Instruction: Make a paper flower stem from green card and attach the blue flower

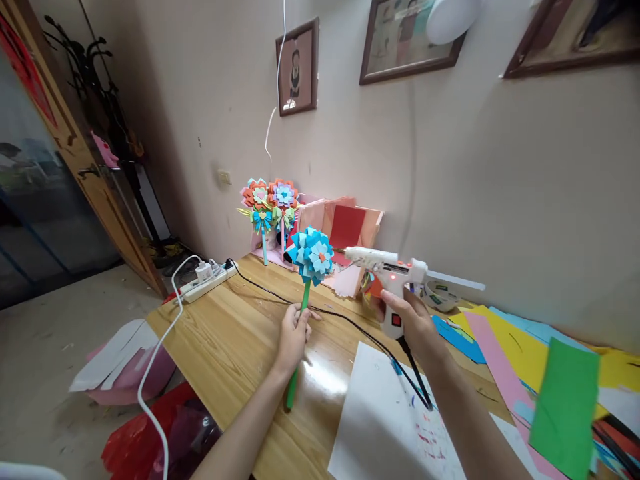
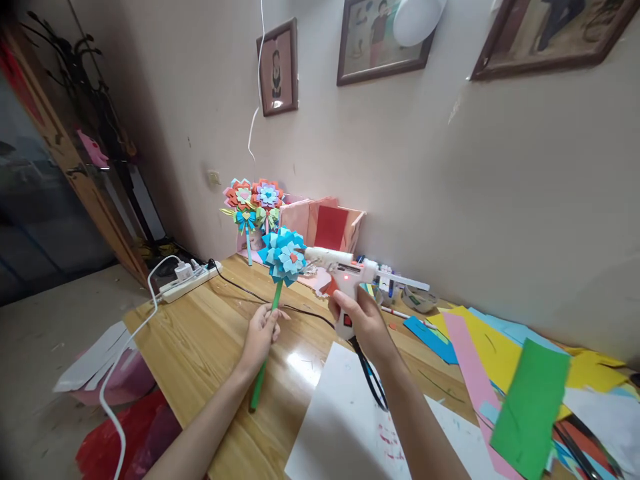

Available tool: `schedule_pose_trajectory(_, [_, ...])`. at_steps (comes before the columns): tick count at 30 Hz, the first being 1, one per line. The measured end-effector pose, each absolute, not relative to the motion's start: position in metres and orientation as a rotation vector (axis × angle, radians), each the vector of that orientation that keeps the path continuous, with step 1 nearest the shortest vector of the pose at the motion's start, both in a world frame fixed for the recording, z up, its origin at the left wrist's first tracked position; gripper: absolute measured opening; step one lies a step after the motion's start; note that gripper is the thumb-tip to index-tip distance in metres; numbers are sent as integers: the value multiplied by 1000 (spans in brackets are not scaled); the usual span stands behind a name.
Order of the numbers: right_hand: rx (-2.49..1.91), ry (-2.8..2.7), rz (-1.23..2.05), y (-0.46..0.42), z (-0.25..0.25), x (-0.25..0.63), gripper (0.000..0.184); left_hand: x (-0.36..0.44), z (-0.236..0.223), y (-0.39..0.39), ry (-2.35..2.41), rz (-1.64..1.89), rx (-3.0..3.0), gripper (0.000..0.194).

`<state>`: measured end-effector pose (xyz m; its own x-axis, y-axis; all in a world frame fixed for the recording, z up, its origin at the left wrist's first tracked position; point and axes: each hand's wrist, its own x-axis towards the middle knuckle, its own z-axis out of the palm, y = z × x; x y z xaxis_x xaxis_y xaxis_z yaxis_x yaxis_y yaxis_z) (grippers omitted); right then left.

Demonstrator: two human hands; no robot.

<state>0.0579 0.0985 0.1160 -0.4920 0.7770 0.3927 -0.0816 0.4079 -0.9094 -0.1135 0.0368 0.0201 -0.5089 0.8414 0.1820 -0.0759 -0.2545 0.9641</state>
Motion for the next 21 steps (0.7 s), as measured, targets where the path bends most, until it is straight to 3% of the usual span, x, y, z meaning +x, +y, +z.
schedule_pose_trajectory(5, [-643, -1855, 1369, 90, 111, 46, 27, -113, 19, 34, 1312, 1801, 1000, 32])
schedule_pose_trajectory(21, [-787, -1820, 1294, 79, 98, 28, 29, -109, 22, 29, 1325, 1779, 946, 36])
